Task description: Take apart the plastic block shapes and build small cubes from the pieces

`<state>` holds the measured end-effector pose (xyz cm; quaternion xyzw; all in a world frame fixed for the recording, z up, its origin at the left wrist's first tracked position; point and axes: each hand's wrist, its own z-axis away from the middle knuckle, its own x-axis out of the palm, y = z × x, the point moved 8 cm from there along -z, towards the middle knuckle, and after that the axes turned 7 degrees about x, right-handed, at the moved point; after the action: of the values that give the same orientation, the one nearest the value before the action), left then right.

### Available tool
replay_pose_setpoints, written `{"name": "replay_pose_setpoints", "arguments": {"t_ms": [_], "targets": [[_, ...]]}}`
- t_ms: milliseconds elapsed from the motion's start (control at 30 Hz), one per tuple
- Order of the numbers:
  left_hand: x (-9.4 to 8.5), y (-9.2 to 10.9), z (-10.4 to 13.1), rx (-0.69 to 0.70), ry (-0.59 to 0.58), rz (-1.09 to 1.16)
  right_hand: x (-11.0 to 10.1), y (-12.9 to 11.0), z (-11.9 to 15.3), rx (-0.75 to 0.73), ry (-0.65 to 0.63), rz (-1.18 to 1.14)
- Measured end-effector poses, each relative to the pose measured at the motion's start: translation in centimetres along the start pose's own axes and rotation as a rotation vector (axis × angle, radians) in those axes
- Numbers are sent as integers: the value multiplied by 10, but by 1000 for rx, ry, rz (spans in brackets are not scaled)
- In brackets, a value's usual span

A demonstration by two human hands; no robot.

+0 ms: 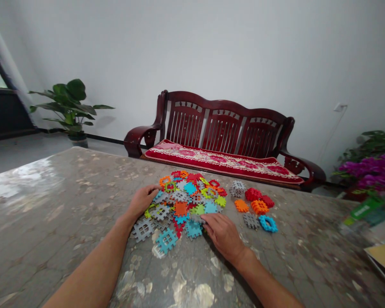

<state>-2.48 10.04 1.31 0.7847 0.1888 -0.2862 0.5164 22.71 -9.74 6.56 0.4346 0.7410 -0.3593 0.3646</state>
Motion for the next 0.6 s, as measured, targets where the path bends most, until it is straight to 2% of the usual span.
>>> {"name": "replay_pose_setpoints", "arguments": {"t_ms": [167, 367, 500, 600], "targets": [[0, 0, 1, 7, -6, 5, -4, 3, -9, 36, 142, -171], [-3, 6, 2, -4, -1, -11, 4, 49, -5, 353, 279, -374], [-3, 7, 3, 2, 0, -4, 6, 69, -5, 484, 304, -423], [-3, 6, 2, 2, -2, -3, 9, 70, -9, 506, 288, -459]]}}
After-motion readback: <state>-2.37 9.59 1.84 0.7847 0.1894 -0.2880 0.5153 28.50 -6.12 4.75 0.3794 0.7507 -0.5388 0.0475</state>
